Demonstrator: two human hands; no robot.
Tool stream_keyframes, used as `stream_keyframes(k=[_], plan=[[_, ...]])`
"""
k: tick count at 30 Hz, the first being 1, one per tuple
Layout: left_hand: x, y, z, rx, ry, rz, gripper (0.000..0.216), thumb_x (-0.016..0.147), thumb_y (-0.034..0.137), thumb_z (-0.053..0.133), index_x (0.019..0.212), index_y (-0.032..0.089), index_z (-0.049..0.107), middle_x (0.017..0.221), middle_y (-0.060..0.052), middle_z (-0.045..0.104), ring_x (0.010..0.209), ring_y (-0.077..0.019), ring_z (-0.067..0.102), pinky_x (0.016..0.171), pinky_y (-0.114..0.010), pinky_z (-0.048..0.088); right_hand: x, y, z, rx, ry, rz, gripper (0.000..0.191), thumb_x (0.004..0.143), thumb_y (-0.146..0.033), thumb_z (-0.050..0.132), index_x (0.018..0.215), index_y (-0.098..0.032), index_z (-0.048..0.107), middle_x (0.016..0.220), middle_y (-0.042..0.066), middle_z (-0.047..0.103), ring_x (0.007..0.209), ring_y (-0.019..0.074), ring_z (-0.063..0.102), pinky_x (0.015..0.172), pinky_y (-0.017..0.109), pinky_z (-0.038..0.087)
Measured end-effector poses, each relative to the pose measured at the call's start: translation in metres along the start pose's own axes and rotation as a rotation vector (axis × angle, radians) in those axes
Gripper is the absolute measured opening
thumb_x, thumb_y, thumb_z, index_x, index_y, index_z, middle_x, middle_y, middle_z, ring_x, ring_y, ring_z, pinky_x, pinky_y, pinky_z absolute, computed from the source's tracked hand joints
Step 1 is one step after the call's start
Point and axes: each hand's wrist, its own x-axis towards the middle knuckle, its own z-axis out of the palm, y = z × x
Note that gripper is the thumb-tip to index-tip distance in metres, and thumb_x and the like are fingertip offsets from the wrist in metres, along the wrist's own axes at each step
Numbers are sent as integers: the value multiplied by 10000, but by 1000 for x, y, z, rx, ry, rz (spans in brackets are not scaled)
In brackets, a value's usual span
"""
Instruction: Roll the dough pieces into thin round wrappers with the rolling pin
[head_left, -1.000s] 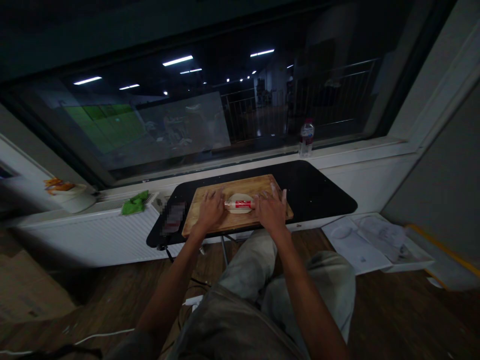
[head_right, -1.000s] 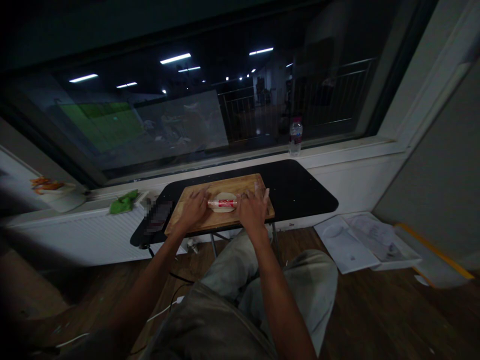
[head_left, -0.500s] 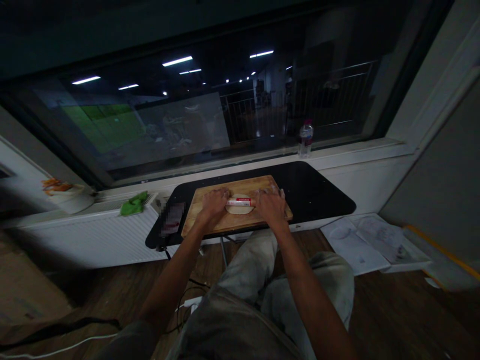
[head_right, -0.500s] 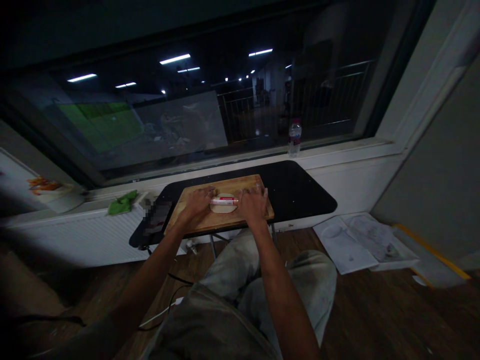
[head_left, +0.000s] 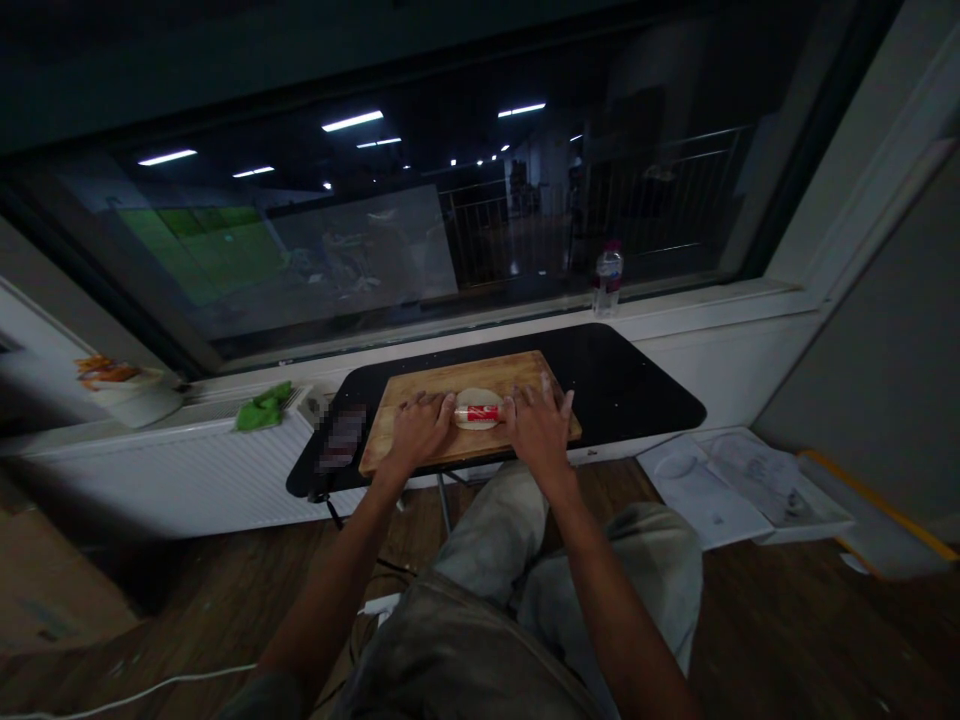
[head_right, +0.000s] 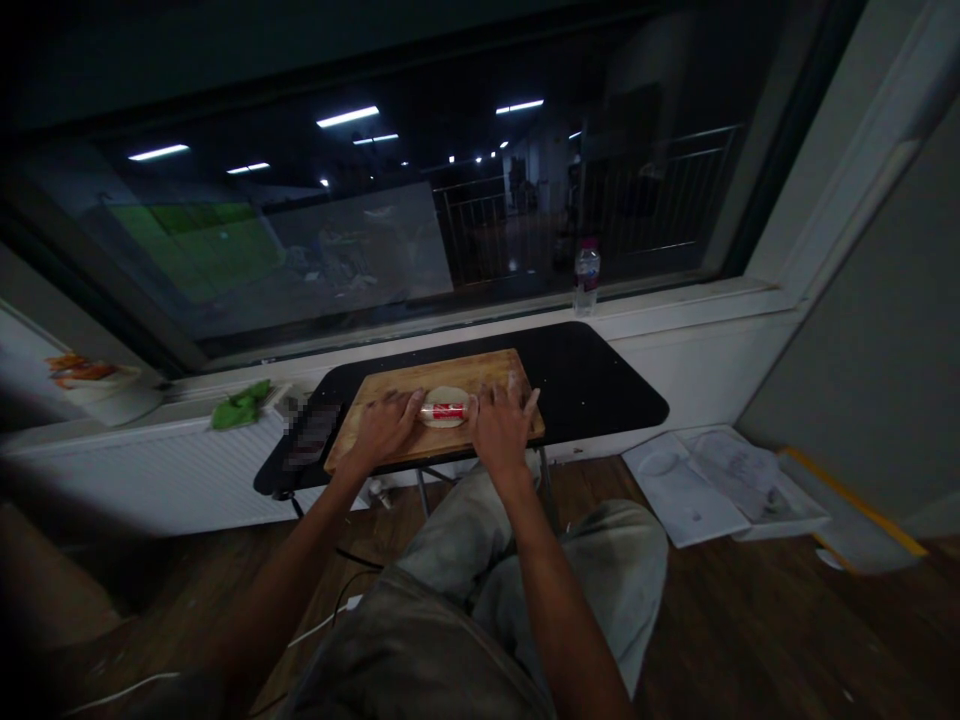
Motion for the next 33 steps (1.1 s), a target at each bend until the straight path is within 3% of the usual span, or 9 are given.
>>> stream_keyframes(k=[4,8,15,25,33], plan=[[-16,1,-1,-76,19,-20,500,1214,404,316,1424,244,740,1420,-110,777,1475,-295,602,1241,-478,487,-14,-2,-4,27,30,-3,495,1178,-327,387,1542,-195,696,1534,197,717,1656,416,367,1312,853,82],[-37,5,1,-113,75,-34,511,1210,422,323,1448,264,748,1488,-104,754,1542,-320,562,1295,-545,447,-31,-6,-8,43,58,-5,500,1177,-327,399,1589,-213,658,1497,199,736,1626,424,405,1292,883,36],[-69,13,9,-83,112,-35,562,1203,459,326,1706,333,540,1749,-93,541,1703,-371,344,1317,-658,396,-56,-9,-13,-12,52,-7,523,1180,-318,389,1651,-236,599,1628,192,646,1652,416,369,1307,861,70],[-48,13,8,-55,92,-52,596,1204,467,288,1781,384,415,1835,-87,411,1763,-405,178,1293,-800,348,-43,-10,-5,21,68,6,502,1181,-357,415,1615,-239,637,1700,204,577,1673,427,334,1281,893,91],[-38,11,5,-63,74,-71,610,1201,462,286,1789,349,405,1845,-108,386,1749,-438,209,1262,-845,355,-25,-10,-5,50,50,3,496,1178,-369,415,1576,-227,675,1728,209,542,1693,442,281,1273,902,87]])
